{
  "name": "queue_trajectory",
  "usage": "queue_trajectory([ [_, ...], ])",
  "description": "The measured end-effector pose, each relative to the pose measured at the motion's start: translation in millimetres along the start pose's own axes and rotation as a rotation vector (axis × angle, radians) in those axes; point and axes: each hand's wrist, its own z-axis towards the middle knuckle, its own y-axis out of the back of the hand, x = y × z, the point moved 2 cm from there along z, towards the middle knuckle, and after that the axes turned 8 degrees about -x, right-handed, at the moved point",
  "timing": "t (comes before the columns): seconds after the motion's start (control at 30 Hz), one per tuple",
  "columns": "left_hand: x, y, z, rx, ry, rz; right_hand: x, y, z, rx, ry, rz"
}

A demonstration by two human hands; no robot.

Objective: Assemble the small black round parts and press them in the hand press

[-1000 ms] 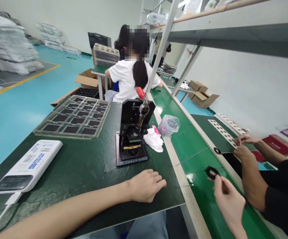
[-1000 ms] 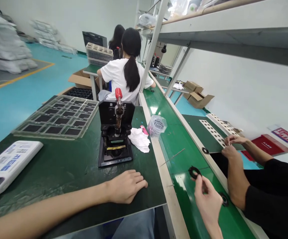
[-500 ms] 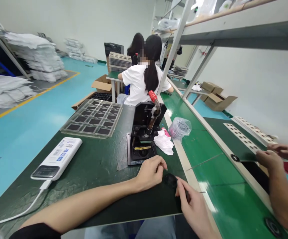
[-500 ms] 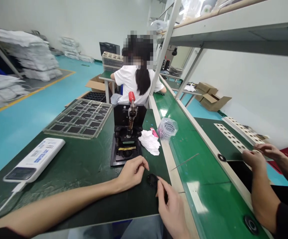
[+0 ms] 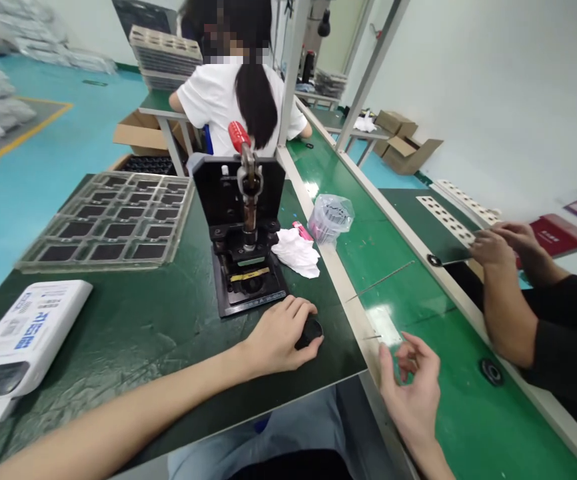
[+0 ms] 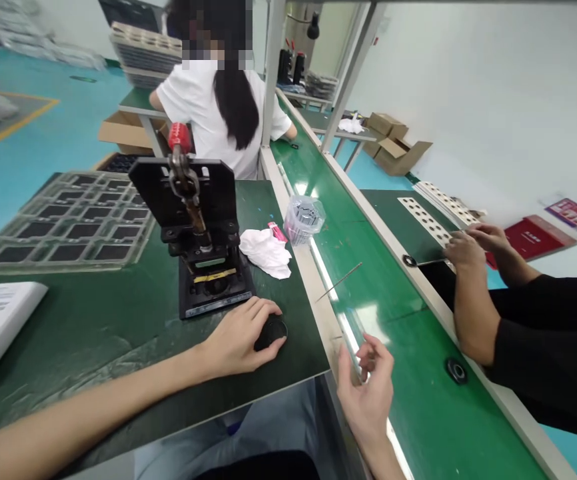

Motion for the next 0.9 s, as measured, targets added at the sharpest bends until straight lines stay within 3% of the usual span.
queue_trajectory([
  [0.1,0.2,-0.1,-1.2,0.030,-0.012,0.006,-4.7,-5.9,3.9,0.170,-0.113,0.035],
  [0.27,1.7,0.2,-1.0,0.100,-0.007,-0.121,-6.2,-8.6,5.4,0.338,-0.003,0.073],
  [0.4,-0.4,-2.2,-1.3,0.170,-0.115,-0.209,-7.3,-7.7,8.9,0.306,0.082,0.052],
  [0.5,-3.2,-6.1,-2.3,0.197,-0.217,-0.131,-6.8,-5.7,11.2,0.283,0.140,0.043],
  [0.63,-6.9,-10.6,-2.6,0.180,-0.321,-0.019,11.1,-6.1,24.9,0.069,0.213,0.125],
  [0.67,-7.7,-11.7,-2.7,0.173,-0.349,-0.010,20.9,-11.5,30.0,0.063,0.227,0.184],
  [0.73,-8.6,-14.4,-3.4,0.155,-0.414,0.000,46.0,-33.8,39.6,0.208,0.240,0.326],
  [0.83,-8.2,-20.3,-5.2,0.105,-0.516,0.014,86.7,-86.3,47.5,0.530,0.223,0.487],
  [0.9,-6.6,-24.8,-6.2,0.084,-0.531,0.004,107.1,-122.5,50.0,0.620,0.212,0.547],
])
